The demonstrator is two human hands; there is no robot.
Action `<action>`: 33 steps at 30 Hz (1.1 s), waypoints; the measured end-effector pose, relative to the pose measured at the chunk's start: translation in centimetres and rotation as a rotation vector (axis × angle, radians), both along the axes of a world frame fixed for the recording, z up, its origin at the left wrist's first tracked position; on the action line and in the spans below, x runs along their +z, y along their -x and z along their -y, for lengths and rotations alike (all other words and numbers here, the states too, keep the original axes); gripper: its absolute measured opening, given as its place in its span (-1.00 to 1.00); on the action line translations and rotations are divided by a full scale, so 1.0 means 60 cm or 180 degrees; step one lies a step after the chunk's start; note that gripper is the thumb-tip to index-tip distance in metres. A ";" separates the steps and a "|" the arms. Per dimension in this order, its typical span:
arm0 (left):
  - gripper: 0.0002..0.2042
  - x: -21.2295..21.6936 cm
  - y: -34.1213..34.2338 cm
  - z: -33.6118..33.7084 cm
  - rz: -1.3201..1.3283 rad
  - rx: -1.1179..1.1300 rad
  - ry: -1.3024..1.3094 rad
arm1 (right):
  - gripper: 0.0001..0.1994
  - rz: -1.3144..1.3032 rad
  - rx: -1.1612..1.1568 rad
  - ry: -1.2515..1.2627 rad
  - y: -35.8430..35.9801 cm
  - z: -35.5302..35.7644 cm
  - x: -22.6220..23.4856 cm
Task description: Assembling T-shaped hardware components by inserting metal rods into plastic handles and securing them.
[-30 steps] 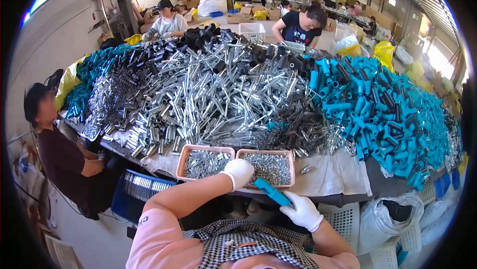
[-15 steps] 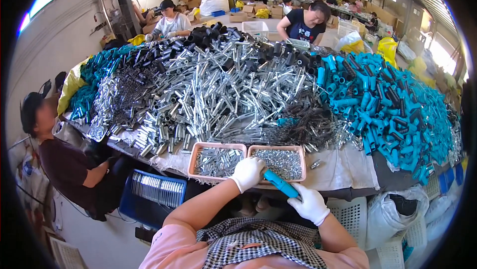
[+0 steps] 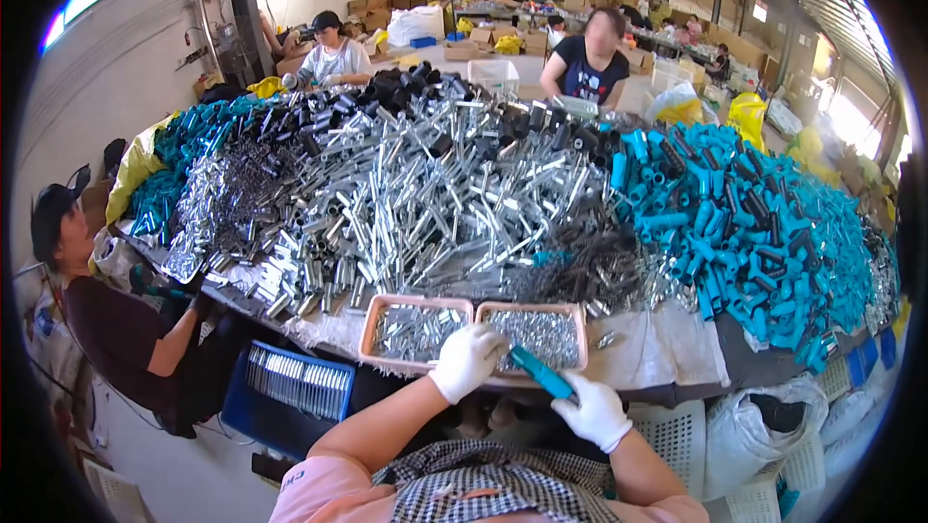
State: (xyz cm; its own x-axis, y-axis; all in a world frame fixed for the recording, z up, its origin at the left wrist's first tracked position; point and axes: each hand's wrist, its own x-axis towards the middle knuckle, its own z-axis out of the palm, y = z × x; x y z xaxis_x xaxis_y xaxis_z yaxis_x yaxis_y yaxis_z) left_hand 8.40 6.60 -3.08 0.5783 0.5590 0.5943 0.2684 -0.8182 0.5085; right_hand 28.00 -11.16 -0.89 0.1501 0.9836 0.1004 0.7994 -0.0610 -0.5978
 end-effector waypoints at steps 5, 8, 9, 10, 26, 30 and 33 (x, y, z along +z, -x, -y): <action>-0.84 0.040 0.004 0.022 -0.0003 -0.1043 -0.0770 | -0.50 0.0034 0.0319 0.0046 0.021 -0.022 0.014; -0.85 0.031 -0.001 0.020 -0.0211 -0.1356 -0.0204 | -0.48 0.0267 0.0526 -0.0293 0.021 -0.031 0.013; -0.85 0.027 -0.002 0.020 -0.0217 -0.1420 -0.0223 | -0.47 0.0373 0.0483 -0.0308 0.022 -0.027 0.022; -0.85 0.023 -0.003 0.022 -0.0224 -0.1482 -0.0245 | -0.47 0.0331 0.0499 -0.0320 0.017 -0.024 0.015; -0.57 0.007 0.041 0.051 -0.1207 -0.1689 -0.0898 | -0.21 -0.1269 0.1522 0.0870 -0.002 -0.012 0.018; -0.60 0.026 0.003 0.050 -0.1897 -0.1708 -0.0400 | -0.16 -0.0502 0.1680 0.0633 -0.002 -0.012 -0.001; -0.57 0.049 -0.024 0.032 -0.1635 -0.0789 -0.0107 | -0.28 -0.1172 0.0902 0.0830 -0.006 0.002 0.014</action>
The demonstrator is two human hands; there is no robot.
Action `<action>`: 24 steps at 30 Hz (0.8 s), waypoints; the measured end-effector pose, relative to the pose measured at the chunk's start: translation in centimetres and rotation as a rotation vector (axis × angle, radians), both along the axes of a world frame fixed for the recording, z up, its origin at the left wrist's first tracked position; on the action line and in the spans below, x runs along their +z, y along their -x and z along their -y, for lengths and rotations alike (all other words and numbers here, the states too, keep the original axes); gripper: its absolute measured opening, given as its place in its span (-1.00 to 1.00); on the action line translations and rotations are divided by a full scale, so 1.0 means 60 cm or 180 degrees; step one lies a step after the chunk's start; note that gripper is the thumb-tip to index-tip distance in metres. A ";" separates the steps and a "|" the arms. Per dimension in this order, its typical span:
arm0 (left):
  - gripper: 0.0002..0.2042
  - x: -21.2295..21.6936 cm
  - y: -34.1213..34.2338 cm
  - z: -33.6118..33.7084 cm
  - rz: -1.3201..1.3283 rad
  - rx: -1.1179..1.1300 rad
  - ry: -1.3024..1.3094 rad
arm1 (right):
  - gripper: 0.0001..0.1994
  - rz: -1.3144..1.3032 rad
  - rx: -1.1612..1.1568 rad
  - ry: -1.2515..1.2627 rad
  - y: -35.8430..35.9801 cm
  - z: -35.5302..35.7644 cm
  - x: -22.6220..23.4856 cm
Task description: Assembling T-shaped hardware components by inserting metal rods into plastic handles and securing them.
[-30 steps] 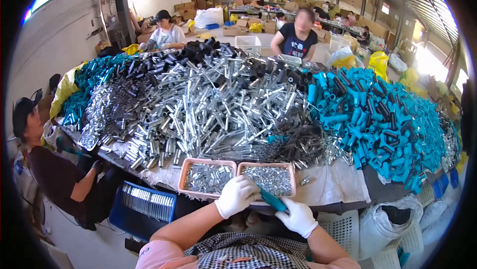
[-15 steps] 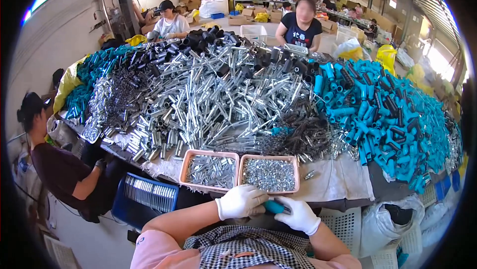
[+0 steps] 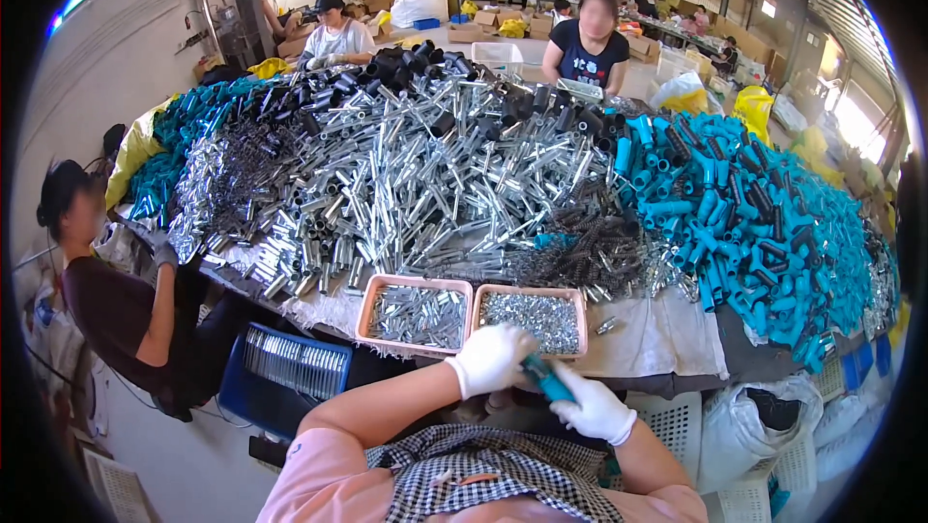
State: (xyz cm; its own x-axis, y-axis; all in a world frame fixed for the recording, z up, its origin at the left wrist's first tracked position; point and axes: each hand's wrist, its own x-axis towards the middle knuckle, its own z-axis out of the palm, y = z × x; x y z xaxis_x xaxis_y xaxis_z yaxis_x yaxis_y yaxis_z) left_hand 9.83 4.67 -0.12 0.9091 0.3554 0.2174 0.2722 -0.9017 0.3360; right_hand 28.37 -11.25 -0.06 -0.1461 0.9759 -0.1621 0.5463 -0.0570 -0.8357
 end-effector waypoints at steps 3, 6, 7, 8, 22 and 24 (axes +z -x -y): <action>-0.66 -0.030 -0.036 -0.028 -0.0450 0.1052 0.0362 | -0.30 -0.1115 -0.0841 0.0474 0.000 0.012 0.011; -0.76 -0.045 -0.058 -0.039 -0.0861 0.1022 0.0471 | -0.30 -0.1894 -0.1240 0.0604 0.004 0.016 0.012; -0.80 -0.058 -0.061 -0.042 -0.0838 0.0950 0.0380 | -0.30 -0.1902 -0.1219 0.0615 0.005 0.016 0.010; -0.81 -0.061 -0.064 -0.042 -0.0818 0.0861 0.0283 | -0.31 -0.2218 -0.1275 0.0647 0.005 0.019 0.008; -0.86 -0.030 0.002 -0.019 0.2297 0.0189 0.0424 | -0.50 -0.4802 -0.1034 0.1412 0.008 -0.005 -0.054; -0.82 -0.016 0.007 -0.003 0.1985 -0.0206 0.0942 | -0.52 -0.4732 -0.0960 0.1614 0.012 -0.012 -0.045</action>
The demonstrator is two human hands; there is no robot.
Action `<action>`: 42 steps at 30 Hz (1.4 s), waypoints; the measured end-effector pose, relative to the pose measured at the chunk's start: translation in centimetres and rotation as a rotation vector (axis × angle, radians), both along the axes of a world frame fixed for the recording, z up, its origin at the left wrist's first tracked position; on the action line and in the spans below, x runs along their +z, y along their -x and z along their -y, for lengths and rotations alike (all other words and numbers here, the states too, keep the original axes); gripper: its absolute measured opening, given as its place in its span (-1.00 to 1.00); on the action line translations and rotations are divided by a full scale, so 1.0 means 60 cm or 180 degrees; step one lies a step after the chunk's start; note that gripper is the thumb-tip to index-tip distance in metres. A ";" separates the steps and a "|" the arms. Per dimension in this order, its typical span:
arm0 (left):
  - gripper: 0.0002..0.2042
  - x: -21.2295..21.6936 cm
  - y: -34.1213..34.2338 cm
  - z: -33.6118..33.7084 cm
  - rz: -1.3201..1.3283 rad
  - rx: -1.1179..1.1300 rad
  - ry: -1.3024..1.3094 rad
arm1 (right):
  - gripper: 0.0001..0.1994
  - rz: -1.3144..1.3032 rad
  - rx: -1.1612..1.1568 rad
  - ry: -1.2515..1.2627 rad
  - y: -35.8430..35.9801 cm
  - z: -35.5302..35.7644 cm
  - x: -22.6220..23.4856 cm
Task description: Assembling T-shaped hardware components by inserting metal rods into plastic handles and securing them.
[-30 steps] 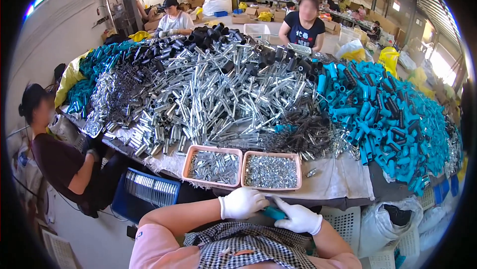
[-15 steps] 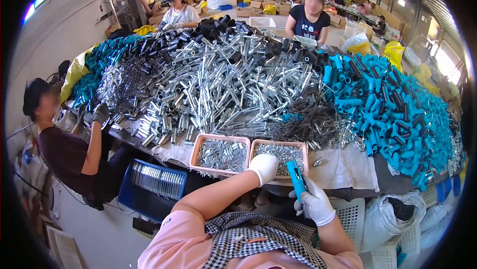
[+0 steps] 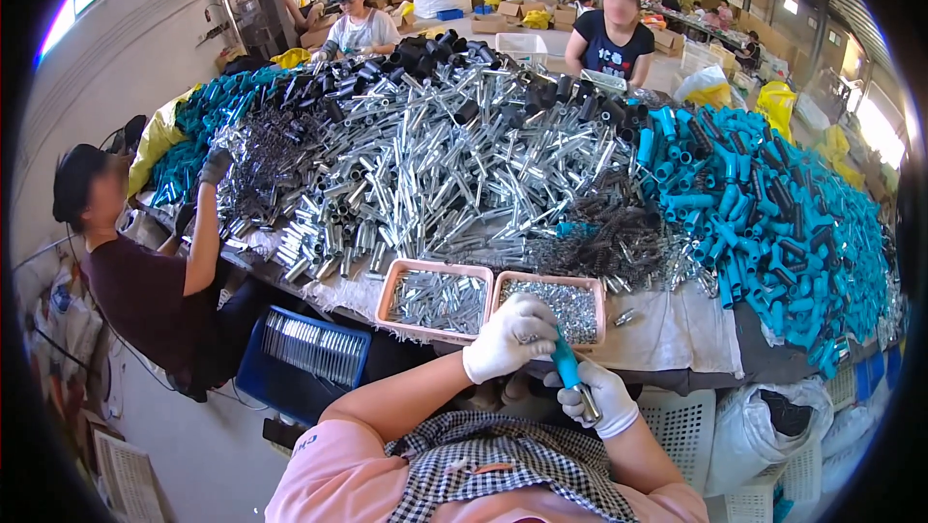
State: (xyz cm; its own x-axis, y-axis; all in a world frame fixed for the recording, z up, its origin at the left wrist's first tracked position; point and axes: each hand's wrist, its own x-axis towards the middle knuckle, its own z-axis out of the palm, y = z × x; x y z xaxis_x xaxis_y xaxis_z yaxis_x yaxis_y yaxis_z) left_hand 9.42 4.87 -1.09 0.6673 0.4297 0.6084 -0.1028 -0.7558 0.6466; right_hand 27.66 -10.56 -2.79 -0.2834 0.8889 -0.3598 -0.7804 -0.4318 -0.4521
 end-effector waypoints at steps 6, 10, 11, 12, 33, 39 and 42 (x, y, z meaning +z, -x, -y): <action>-0.85 -0.002 0.006 -0.001 -0.0134 -0.0705 0.0280 | -0.50 0.0022 0.0326 -0.0100 0.010 -0.001 0.013; -0.87 -0.004 0.022 -0.007 -0.0447 -0.1057 0.0811 | -0.43 0.0650 0.0426 -0.0261 0.014 0.007 0.025; -0.85 -0.003 0.025 -0.007 -0.0568 -0.1126 0.1070 | -0.40 0.0763 0.0491 -0.0321 0.016 0.007 0.028; -0.85 -0.001 0.026 -0.007 -0.0567 -0.1125 0.1074 | -0.36 0.0875 0.0557 -0.0381 0.018 0.006 0.030; -0.64 0.043 0.058 -0.002 -0.2491 -0.0950 0.0135 | -0.17 0.5812 0.0994 -0.3320 0.017 -0.023 0.030; -0.48 0.121 -0.001 -0.079 -0.2842 -0.0597 -0.0659 | -0.08 0.2860 0.1047 -0.1653 -0.010 -0.064 0.007; -0.49 0.119 -0.029 -0.238 -0.2178 0.1155 -0.0842 | -0.27 0.1547 -0.0199 -0.0975 -0.022 -0.073 0.012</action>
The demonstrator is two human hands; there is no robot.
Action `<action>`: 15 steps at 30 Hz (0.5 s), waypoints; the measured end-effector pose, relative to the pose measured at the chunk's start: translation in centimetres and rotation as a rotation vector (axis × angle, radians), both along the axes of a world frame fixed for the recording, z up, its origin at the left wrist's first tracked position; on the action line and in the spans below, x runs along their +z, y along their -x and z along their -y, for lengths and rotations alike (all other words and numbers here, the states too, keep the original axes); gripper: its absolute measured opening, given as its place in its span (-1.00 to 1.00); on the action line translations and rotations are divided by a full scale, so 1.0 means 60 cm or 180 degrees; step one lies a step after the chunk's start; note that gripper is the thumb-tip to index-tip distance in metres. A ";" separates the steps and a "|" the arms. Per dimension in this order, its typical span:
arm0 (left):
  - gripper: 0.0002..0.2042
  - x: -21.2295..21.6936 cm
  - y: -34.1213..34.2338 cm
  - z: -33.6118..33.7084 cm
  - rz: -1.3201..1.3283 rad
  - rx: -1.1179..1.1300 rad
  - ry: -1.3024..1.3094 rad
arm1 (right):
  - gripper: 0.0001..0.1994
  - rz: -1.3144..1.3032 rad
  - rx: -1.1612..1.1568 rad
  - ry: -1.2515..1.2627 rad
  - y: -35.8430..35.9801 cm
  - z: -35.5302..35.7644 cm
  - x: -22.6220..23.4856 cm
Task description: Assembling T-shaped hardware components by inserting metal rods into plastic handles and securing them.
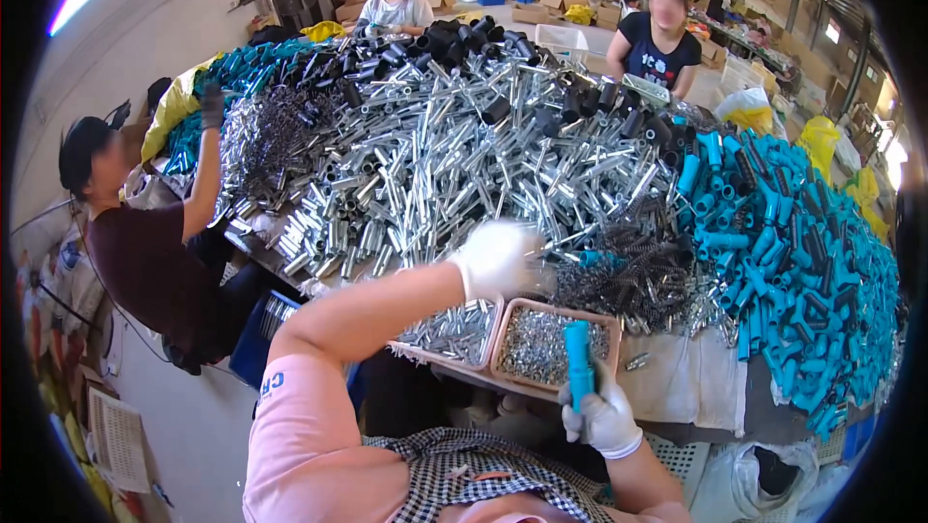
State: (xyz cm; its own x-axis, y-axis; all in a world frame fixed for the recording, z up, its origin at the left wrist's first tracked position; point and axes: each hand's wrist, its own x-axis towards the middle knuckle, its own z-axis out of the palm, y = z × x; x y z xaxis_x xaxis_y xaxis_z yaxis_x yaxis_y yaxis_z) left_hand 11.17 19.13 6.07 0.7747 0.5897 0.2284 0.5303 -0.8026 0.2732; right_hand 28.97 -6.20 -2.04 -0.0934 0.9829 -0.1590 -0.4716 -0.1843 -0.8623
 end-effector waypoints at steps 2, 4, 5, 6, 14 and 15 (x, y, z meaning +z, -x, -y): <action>-0.41 0.015 -0.020 -0.127 0.0761 0.1228 -0.0416 | -0.30 -0.0846 -0.0176 0.0026 -0.009 -0.012 -0.012; -0.27 0.026 -0.032 -0.245 0.1150 0.2092 -0.0521 | -0.30 -0.1064 -0.0249 0.0256 -0.007 -0.021 -0.017; -0.22 0.031 -0.039 -0.283 0.1261 0.2336 -0.0385 | -0.30 -0.1192 -0.0230 0.0364 -0.009 -0.022 -0.029; -0.22 0.041 -0.045 -0.316 0.1135 0.2411 -0.0118 | -0.33 -0.1204 -0.0042 0.0392 -0.012 -0.024 -0.032; -0.69 0.033 -0.044 -0.340 0.2250 0.1423 -0.0566 | -0.39 -0.1949 0.0340 0.0609 -0.027 -0.018 -0.042; -0.65 0.033 -0.029 -0.305 0.2249 0.1096 -0.0209 | -0.43 -0.2101 0.0422 0.0563 -0.028 -0.014 -0.042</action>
State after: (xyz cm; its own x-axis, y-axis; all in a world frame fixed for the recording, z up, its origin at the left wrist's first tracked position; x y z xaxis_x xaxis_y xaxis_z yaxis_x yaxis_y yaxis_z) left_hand 12.89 37.42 8.08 0.2091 0.7383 0.6412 0.4704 -0.6508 0.5960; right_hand 30.67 -5.37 -4.53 -0.3430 0.9211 -0.1842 -0.8508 -0.3878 -0.3547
